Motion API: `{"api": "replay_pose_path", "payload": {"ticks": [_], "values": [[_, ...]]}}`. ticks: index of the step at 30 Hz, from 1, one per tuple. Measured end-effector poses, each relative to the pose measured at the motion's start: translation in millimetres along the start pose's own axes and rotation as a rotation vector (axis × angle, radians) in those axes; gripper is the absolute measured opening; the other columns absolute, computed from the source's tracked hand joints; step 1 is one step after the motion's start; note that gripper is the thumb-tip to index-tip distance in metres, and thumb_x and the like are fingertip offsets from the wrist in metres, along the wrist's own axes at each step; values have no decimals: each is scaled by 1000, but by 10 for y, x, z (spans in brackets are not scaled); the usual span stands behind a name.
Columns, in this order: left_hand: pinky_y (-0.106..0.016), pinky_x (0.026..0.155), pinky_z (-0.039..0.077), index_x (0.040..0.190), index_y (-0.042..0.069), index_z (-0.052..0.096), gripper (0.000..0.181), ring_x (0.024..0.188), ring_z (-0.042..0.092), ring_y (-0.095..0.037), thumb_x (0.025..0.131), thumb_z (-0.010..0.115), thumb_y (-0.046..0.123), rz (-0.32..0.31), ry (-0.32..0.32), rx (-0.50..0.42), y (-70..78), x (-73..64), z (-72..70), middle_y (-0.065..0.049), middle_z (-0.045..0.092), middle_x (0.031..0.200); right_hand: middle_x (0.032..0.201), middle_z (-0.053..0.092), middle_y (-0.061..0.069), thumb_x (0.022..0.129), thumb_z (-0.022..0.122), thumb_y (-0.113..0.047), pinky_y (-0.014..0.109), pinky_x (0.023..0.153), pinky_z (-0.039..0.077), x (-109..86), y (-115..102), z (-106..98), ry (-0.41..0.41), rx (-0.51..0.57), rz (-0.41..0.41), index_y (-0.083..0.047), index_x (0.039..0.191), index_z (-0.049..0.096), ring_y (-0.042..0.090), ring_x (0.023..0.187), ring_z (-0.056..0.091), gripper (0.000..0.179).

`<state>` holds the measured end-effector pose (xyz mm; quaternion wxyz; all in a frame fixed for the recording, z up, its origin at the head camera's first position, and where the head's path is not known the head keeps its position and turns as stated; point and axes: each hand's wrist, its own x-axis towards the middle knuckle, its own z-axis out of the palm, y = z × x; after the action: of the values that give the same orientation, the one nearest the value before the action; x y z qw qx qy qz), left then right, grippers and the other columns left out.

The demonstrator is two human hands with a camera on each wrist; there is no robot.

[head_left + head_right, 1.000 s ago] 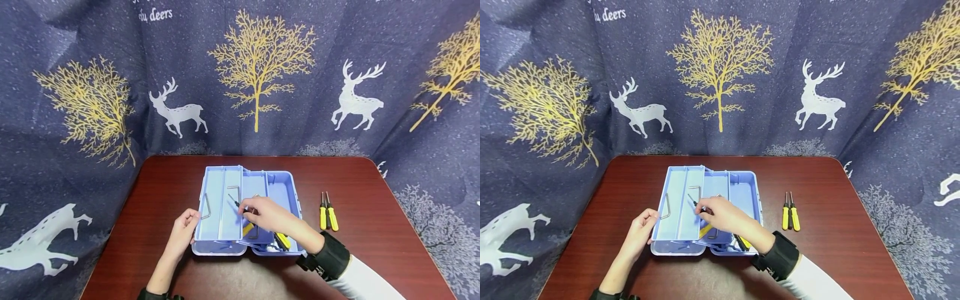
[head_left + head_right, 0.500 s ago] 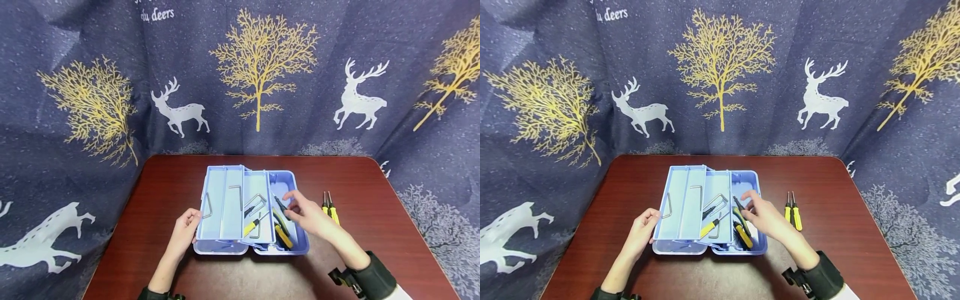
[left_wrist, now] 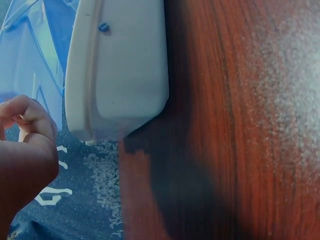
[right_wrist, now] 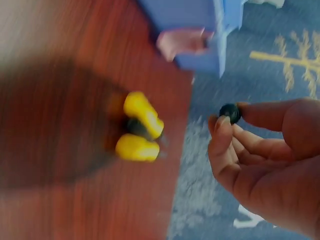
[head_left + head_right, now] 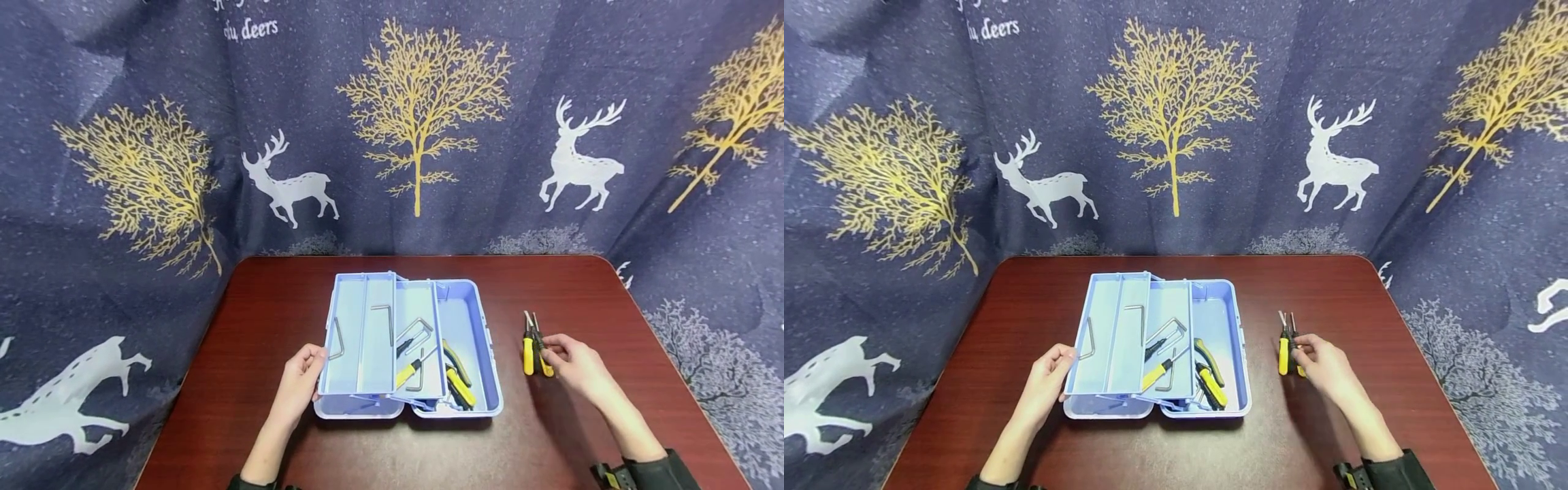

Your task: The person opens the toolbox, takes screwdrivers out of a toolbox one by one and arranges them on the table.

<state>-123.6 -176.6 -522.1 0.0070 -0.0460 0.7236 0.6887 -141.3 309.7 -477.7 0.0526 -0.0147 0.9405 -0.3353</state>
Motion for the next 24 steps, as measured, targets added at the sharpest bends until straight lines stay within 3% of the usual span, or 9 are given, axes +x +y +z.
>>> {"api": "replay_pose_path", "payload": {"ticks": [5, 8, 14, 24], "values": [[-20, 38, 33, 103, -11, 57, 22, 41, 41, -7, 109, 52, 10, 8, -2, -2, 5, -15, -4, -1, 56, 63, 104, 72, 28, 101, 61, -10, 34, 64, 56, 50, 297, -40, 34, -46, 58, 15, 123, 59, 33, 87, 74, 33], [-20, 38, 33, 102, -11, 57, 23, 40, 41, -6, 109, 52, 11, 13, -4, -2, -1, -17, -3, -1, 56, 62, 97, 72, 26, 101, 60, -11, 36, 63, 54, 103, 486, -5, 42, -69, 93, 17, 121, 59, 28, 77, 72, 34], [-20, 37, 33, 102, -11, 57, 23, 40, 41, -6, 109, 52, 10, 21, -4, -3, -12, -15, 0, -1, 56, 62, 93, 71, 23, 103, 57, -11, 33, 59, 56, 150, 790, 129, -9, 14, 157, 17, 122, 56, 19, 67, 67, 34], [-20, 38, 34, 105, -11, 58, 23, 41, 41, -8, 109, 52, 11, -20, 5, -17, 21, -21, -3, -2, 57, 64, 94, 69, 25, 104, 56, -11, 34, 60, 59, 182, 782, 178, -25, 67, 178, 17, 122, 52, 22, 70, 70, 34]]}}
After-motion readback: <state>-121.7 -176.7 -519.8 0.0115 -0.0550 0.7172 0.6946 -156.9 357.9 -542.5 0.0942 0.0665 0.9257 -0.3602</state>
